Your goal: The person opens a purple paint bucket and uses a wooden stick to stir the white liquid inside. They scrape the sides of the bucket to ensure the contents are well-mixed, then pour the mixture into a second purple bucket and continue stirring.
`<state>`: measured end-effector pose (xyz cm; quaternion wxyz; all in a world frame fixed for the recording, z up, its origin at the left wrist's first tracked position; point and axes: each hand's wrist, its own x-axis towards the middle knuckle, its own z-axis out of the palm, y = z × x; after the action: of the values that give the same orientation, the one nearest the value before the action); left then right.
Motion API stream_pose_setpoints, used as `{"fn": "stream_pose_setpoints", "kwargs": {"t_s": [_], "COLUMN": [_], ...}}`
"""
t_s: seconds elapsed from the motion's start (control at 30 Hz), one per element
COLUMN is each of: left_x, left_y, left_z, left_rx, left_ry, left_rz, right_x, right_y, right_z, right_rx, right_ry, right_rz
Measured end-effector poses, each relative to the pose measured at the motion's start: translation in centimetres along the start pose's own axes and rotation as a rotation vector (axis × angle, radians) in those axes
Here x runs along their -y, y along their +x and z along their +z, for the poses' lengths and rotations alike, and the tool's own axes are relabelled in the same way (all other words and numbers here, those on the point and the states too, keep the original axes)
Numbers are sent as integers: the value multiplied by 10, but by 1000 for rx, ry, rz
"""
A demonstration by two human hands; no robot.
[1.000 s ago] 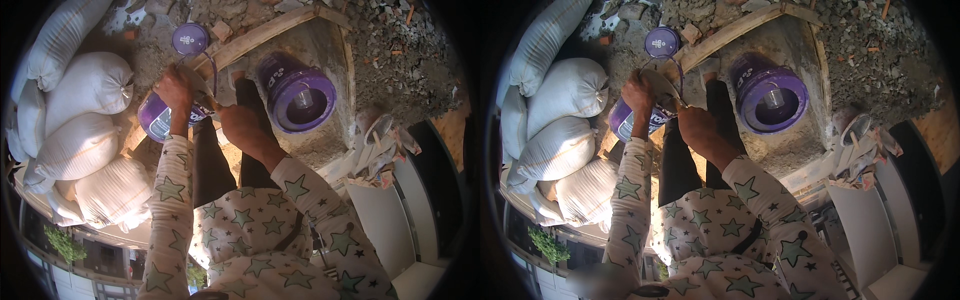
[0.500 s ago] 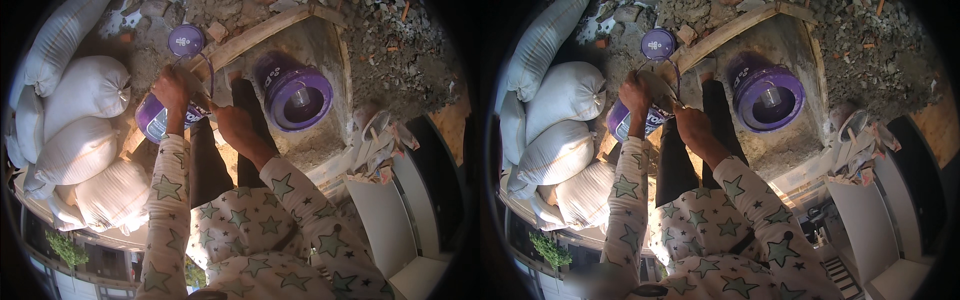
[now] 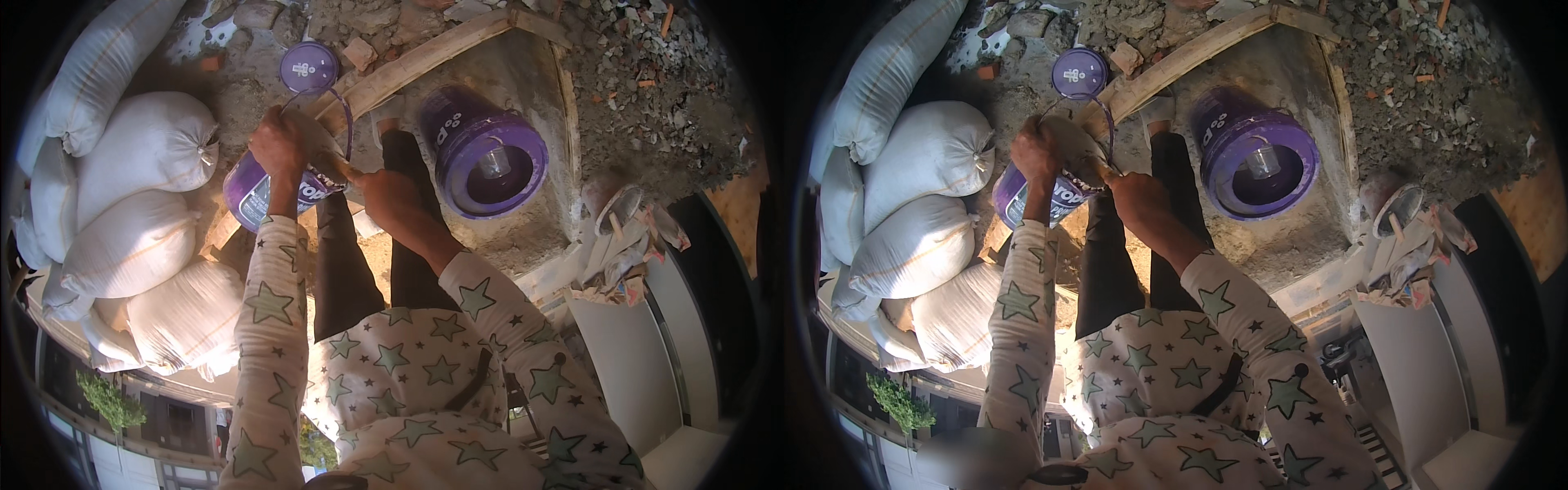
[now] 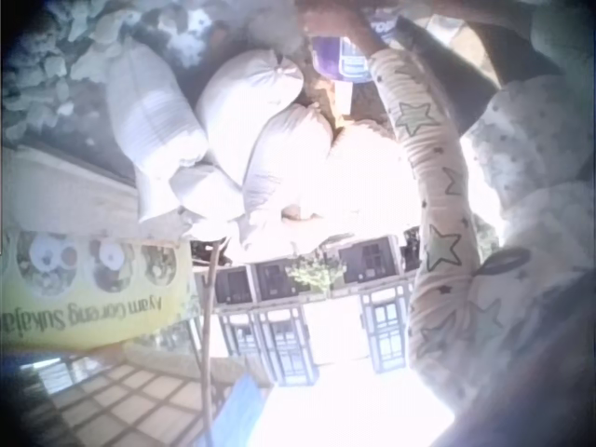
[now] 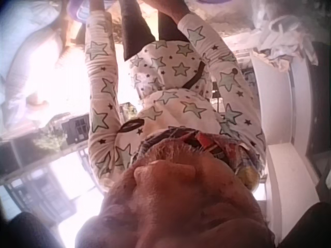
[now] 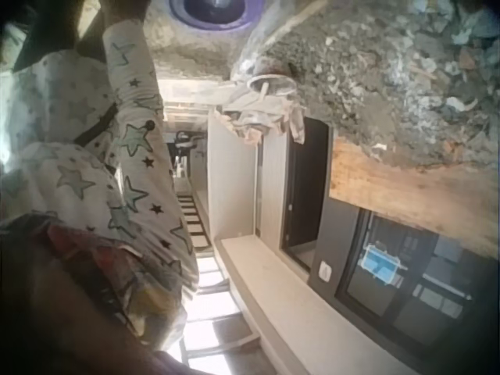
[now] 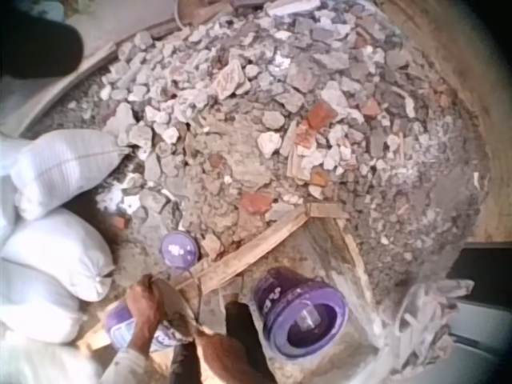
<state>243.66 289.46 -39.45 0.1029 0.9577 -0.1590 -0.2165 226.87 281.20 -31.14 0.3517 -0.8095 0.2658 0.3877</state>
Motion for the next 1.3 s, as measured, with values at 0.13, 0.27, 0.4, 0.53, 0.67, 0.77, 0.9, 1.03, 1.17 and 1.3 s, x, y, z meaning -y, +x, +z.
{"fn": "stream_pose_setpoints", "kwargs": {"t_s": [0.13,0.27,0.4,0.53,0.67,0.77,0.9,1.03,1.17,1.3], "left_x": [0,2,4,4,7,5,1,13,5,6], "left_y": [-3,0,1,2,11,13,12,13,11,12], "left_z": [-3,0,1,1,2,0,-5,1,-6,-1], "left_rx": [-13,-1,-39,-49,-18,2,41,-4,26,-12], "left_ry": [18,0,-16,13,-13,-13,-3,-37,-2,-51], "left_rz": [-11,40,60,84,89,77,71,106,60,104], "right_x": [7,26,14,1,-8,-16,-14,-14,0,21], "right_y": [-9,12,17,18,28,32,34,11,3,31], "right_z": [-2,1,11,21,22,13,-1,-8,-1,4], "right_rx": [-18,-38,-115,-114,-136,-136,-88,-9,-25,-53], "right_ry": [4,-49,-83,-136,-236,-208,-39,-42,4,-50], "right_rz": [8,29,-39,-74,-166,-200,-174,-145,-63,-38]}}
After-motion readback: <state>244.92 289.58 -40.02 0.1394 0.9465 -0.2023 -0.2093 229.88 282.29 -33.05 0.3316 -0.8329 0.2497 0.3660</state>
